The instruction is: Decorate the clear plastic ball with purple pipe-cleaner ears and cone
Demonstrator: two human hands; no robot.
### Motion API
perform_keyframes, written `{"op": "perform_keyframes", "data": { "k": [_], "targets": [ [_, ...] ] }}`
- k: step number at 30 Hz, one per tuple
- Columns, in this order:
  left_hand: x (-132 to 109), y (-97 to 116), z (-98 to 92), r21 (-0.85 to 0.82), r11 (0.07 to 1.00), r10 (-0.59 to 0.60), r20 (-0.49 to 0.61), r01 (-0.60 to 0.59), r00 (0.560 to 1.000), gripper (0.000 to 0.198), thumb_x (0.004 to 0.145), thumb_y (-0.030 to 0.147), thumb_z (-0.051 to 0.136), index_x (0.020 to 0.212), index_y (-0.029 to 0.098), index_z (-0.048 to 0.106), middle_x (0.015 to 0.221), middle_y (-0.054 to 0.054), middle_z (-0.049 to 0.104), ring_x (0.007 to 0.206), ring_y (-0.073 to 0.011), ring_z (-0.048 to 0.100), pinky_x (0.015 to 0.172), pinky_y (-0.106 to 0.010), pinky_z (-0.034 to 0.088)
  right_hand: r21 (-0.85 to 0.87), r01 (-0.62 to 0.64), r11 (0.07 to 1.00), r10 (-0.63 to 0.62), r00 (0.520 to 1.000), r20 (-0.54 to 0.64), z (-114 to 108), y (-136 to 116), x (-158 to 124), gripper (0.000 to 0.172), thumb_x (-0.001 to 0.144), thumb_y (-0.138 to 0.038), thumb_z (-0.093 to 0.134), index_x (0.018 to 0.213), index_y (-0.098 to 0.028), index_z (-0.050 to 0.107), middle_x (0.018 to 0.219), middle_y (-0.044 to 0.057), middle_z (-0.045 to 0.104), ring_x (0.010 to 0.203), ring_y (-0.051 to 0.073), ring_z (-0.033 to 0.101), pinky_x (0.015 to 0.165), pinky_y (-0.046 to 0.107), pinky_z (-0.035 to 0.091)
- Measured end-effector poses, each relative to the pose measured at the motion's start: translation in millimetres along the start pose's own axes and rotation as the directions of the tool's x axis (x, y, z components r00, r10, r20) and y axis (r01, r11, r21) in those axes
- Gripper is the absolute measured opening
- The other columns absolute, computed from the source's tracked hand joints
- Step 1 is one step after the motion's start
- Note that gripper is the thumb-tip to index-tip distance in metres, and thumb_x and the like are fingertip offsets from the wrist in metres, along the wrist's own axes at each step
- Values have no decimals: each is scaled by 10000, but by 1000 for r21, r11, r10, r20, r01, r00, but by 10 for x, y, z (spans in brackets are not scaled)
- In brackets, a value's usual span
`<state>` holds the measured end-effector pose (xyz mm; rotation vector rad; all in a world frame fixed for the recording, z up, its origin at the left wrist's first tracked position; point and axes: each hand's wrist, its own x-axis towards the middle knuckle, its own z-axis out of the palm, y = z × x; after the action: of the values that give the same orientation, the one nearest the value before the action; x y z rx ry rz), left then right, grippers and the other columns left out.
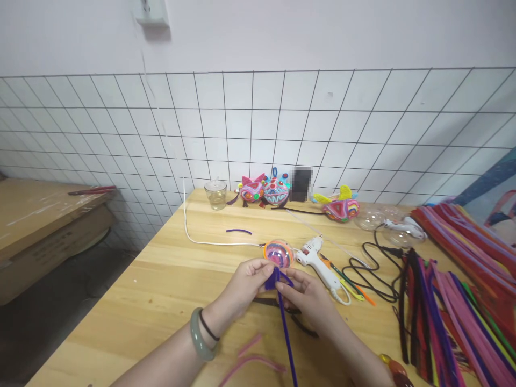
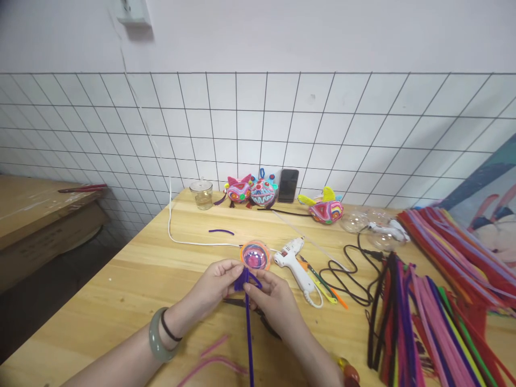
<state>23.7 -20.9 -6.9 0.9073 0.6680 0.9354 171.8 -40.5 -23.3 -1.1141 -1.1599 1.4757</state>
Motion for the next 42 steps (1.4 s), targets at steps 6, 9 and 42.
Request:
{"op": "perform_keyframes", "data": {
  "k": [6,9,42],
  "targets": [
    [12,-33,-12,-24,1000,1,12,-1,1000,352,683,444,685,806,117,644,759,-65,666,691,-152,612,722,-298,468,-13,-8,1000,8,999,-34,39,-40,-15,443,564,-452,772,869,-160,638,535,-49,586,392,69,468,404,197,407],
    [13,-48,-12,-35,999,14,36,-13,999,319,715,421,665,809,117,633,772,-71,670,696,-156,619,723,-303,471,2,-2,1000,2,999,-37,55,-55,-19,418,551,-428,783,840,-160,643,562,-42,602,399,64,462,403,194,403],
    [37,-22,-74,-156,988,-40,-133,19,990,194,673,162,712,856,112,674,869,-93,707,805,-168,636,751,-262,457,-73,-62,995,60,997,-38,0,32,4,354,600,-318,735,885,-144,614,481,-68,566,352,52,400,371,180,298]
  ]
}}
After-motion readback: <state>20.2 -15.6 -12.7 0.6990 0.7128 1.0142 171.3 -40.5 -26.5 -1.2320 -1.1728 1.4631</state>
